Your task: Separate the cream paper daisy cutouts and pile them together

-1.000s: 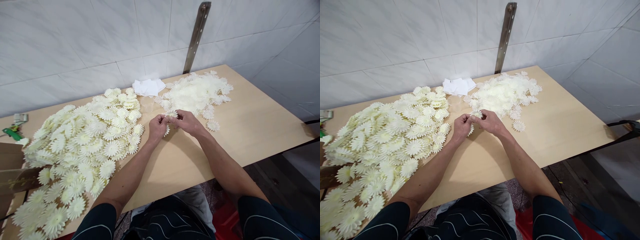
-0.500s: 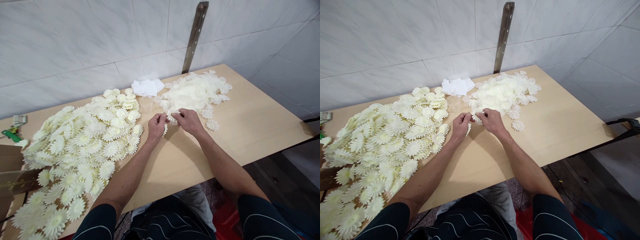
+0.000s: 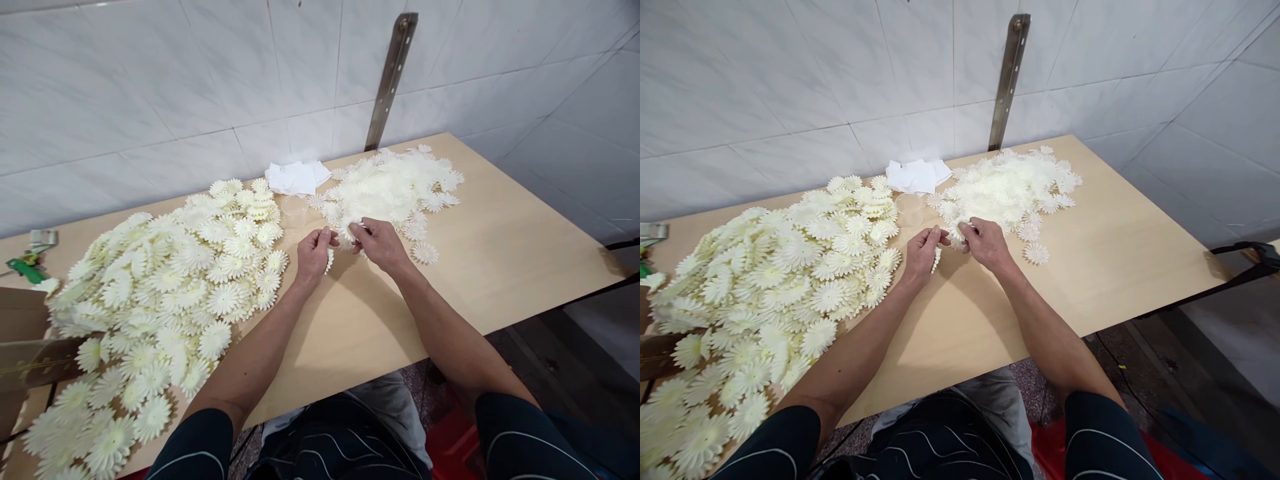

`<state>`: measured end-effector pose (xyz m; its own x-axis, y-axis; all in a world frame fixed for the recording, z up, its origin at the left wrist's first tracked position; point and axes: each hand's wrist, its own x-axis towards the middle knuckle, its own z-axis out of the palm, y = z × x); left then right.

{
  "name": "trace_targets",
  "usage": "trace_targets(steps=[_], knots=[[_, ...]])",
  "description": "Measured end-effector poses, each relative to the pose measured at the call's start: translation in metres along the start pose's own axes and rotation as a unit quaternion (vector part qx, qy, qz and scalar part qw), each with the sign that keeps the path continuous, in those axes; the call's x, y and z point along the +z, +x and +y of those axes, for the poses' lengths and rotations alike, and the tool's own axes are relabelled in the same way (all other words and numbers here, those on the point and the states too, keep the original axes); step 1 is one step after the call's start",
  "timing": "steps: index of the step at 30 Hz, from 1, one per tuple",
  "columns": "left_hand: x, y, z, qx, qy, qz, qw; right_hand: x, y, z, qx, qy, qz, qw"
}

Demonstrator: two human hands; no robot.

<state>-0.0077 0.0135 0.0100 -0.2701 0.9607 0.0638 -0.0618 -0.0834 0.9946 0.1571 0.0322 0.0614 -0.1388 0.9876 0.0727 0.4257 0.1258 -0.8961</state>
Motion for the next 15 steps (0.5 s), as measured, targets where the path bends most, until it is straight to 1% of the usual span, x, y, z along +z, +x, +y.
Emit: trace_targets(steps=[5, 7, 10, 15], knots=[[0.0006, 0.0001, 0.0012, -0.005, 0.002, 0.004, 1.0, 0.0032, 0.0037, 0.0028, 0.026, 0.099, 0.039, 0.994], [0.0007, -0.0001, 0.0017, -0.003, 0.005, 0.003, 1.0, 0.0028, 0.0032, 0.0006, 0.034, 0.114, 0.047, 0.992], [0.0007, -0.0006, 0.0024, -0.002, 0.005, 0.004, 1.0, 0.0005, 0.0005, -0.0041, 0.034, 0.079, 0.039, 0.996], [0.0006, -0.0005, 0.0026, 0.001, 0.006, 0.0, 1.0, -0.0029, -0.0028, -0.0063, 0.004, -0.023, 0.027, 0.999]])
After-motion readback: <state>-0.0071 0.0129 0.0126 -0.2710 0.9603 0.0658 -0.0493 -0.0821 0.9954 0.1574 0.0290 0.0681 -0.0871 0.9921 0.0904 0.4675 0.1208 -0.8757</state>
